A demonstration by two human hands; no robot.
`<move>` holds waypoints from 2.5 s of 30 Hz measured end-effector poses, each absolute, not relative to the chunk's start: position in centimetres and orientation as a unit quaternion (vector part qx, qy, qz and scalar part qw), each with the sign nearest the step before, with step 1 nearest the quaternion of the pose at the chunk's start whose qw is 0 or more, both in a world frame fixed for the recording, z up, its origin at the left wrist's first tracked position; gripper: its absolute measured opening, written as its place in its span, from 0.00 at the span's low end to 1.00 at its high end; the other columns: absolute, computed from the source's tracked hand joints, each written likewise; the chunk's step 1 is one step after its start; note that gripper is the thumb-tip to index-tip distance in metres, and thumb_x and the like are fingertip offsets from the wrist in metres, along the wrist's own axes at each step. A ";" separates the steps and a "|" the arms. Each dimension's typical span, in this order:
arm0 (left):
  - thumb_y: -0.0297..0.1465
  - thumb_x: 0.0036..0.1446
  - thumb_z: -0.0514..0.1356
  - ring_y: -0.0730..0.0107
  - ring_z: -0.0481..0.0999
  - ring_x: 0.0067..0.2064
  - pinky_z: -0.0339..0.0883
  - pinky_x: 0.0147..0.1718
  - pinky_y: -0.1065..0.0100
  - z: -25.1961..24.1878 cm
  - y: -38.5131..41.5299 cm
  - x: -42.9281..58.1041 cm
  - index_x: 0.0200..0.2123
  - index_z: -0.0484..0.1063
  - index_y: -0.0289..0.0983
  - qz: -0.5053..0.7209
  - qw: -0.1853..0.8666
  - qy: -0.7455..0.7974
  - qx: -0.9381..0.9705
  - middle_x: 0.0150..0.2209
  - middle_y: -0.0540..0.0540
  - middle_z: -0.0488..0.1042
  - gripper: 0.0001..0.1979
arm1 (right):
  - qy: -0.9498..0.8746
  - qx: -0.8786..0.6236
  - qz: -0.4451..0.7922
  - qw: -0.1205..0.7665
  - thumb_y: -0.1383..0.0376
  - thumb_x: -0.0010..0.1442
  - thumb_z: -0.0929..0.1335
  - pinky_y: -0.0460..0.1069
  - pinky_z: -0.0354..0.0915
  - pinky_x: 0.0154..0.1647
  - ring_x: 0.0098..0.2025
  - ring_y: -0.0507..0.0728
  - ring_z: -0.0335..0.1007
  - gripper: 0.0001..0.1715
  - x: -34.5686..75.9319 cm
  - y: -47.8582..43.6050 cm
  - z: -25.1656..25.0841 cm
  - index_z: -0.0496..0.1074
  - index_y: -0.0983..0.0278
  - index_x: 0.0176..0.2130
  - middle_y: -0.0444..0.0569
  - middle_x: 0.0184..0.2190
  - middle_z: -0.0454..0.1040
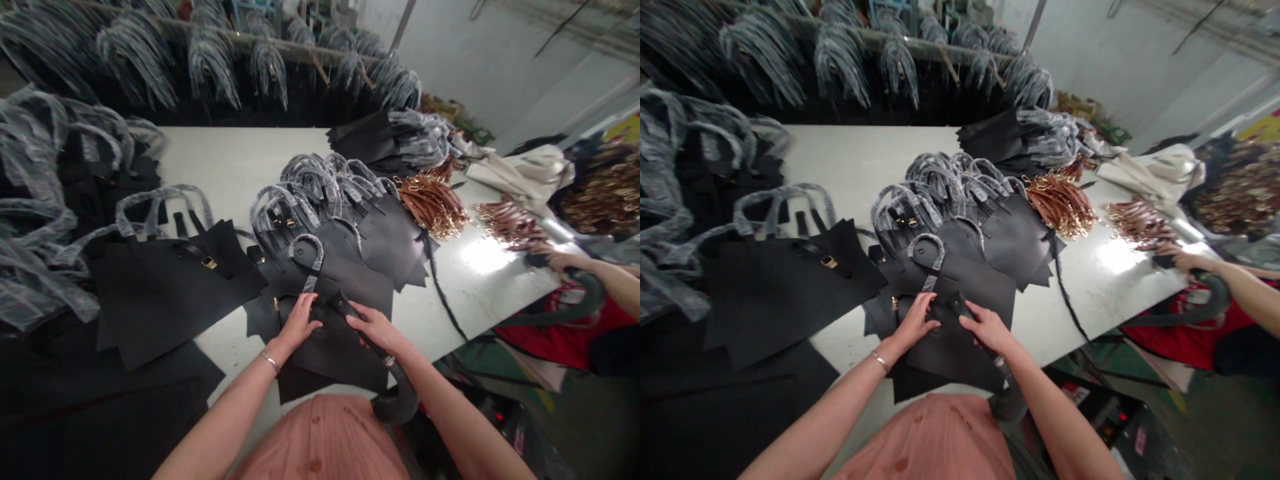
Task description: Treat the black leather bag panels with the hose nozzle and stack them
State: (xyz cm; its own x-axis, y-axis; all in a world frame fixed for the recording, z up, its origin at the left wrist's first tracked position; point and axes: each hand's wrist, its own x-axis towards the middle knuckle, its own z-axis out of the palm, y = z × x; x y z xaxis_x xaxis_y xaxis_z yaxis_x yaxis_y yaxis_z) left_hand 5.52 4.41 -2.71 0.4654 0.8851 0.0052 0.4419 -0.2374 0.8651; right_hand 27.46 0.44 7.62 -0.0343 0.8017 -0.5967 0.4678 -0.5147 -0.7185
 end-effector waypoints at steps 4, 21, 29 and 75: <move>0.22 0.44 0.68 0.58 0.68 0.52 0.69 0.50 0.55 -3.0 4.4 5.5 0.56 0.56 0.41 0.263 0.419 0.443 0.748 0.54 0.41 0.60 0.37 | -0.489 -0.694 0.512 0.131 0.57 0.59 0.67 0.44 0.66 0.19 0.18 0.50 0.69 0.32 26.9 0.2 8.3 0.64 0.59 0.62 0.39 0.19 0.71; 0.20 0.46 0.63 0.68 0.67 0.42 0.69 0.46 0.60 -3.0 5.4 4.4 0.57 0.55 0.41 0.240 0.482 0.405 0.739 0.53 0.43 0.59 0.36 | -0.537 -0.692 0.476 0.078 0.56 0.59 0.66 0.46 0.66 0.25 0.17 0.50 0.68 0.34 25.9 -0.7 8.4 0.63 0.62 0.62 0.42 0.25 0.76; 0.19 0.45 0.62 0.67 0.66 0.42 0.68 0.44 0.60 -3.4 5.4 4.4 0.57 0.55 0.41 0.261 0.487 0.388 0.738 0.52 0.43 0.58 0.36 | -0.563 -0.684 0.458 0.075 0.57 0.58 0.67 0.47 0.67 0.31 0.22 0.53 0.72 0.33 23.5 -0.3 8.4 0.64 0.60 0.62 0.46 0.31 0.79; 0.30 0.56 0.60 0.64 0.72 0.41 0.68 0.42 0.61 -0.2 3.3 3.9 0.46 0.64 0.39 0.289 0.310 0.647 0.634 0.45 0.43 0.67 0.14 | -0.330 -0.720 0.528 0.306 0.49 0.54 0.69 0.46 0.64 0.20 0.21 0.52 0.66 0.46 30.1 -4.5 9.0 0.55 0.62 0.64 0.38 0.23 0.66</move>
State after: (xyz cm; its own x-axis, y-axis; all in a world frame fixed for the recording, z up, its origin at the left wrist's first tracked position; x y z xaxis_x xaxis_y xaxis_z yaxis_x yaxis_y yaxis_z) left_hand 3.94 3.25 -0.24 -0.0038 0.9994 -0.0346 0.6419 0.0289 0.7662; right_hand 30.07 -4.47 8.98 0.2245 0.7987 -0.5583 0.1514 -0.5946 -0.7896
